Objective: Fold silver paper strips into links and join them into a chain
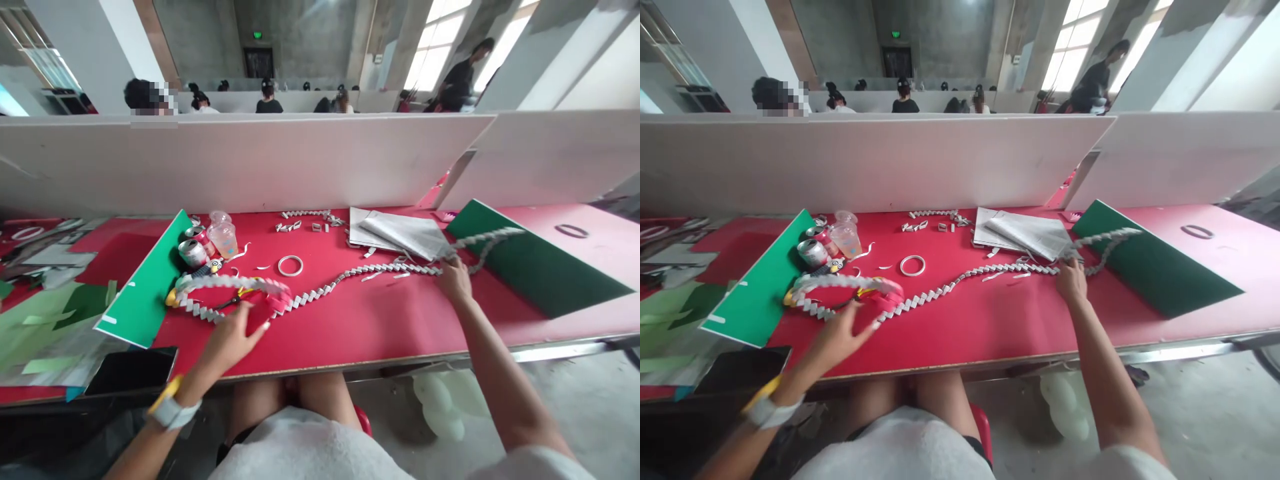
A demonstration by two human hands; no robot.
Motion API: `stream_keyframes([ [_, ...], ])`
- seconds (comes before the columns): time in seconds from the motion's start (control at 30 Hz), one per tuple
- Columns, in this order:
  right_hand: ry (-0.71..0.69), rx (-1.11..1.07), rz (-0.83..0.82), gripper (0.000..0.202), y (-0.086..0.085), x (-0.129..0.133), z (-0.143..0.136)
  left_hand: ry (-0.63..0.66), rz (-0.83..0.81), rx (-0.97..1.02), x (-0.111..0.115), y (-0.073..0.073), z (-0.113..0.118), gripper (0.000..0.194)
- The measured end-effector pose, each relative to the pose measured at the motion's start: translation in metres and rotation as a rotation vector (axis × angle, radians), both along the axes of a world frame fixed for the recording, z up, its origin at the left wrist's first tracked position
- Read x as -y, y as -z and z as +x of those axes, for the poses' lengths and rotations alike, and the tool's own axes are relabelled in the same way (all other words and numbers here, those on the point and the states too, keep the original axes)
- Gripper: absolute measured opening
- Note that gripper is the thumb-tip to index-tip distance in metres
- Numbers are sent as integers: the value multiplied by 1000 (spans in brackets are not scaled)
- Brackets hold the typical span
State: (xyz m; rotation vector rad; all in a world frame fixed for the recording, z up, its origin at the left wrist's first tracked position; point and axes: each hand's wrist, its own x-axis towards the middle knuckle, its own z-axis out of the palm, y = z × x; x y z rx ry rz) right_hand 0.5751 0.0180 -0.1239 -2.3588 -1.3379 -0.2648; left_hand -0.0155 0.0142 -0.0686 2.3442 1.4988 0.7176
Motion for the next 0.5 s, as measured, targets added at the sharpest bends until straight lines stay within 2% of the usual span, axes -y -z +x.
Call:
stream_keyframes([
  [0.03, -20, -9, -89, 37, 1, -13, 0, 138, -4, -88, -4, 21, 20, 38],
  [0.1, -23, -14, -225, 28, 1, -33, 2, 220, 16, -245, -10, 49, 43, 35],
  [0.13, -19, -12, -275, 24, 1, -39, 4, 218, 15, -272, -13, 57, 47, 30],
  [0.2, -4, 4, -330, 22, 0, -46, 6, 191, 10, -306, -18, 62, 44, 24],
  [0.27, 13, 28, -339, 26, -2, -46, 8, 172, 4, -322, -24, 56, 34, 26],
  [0.33, 35, 54, -317, 28, -4, -42, 7, 152, 7, -330, -30, 42, 22, 28],
  [0.4, 58, 74, -280, 27, -9, -37, 5, 90, 51, -298, -34, 23, 9, 26],
  [0.5, 111, 110, -185, 31, -27, -33, 3, -77, 233, -165, -37, -11, -13, 21],
])
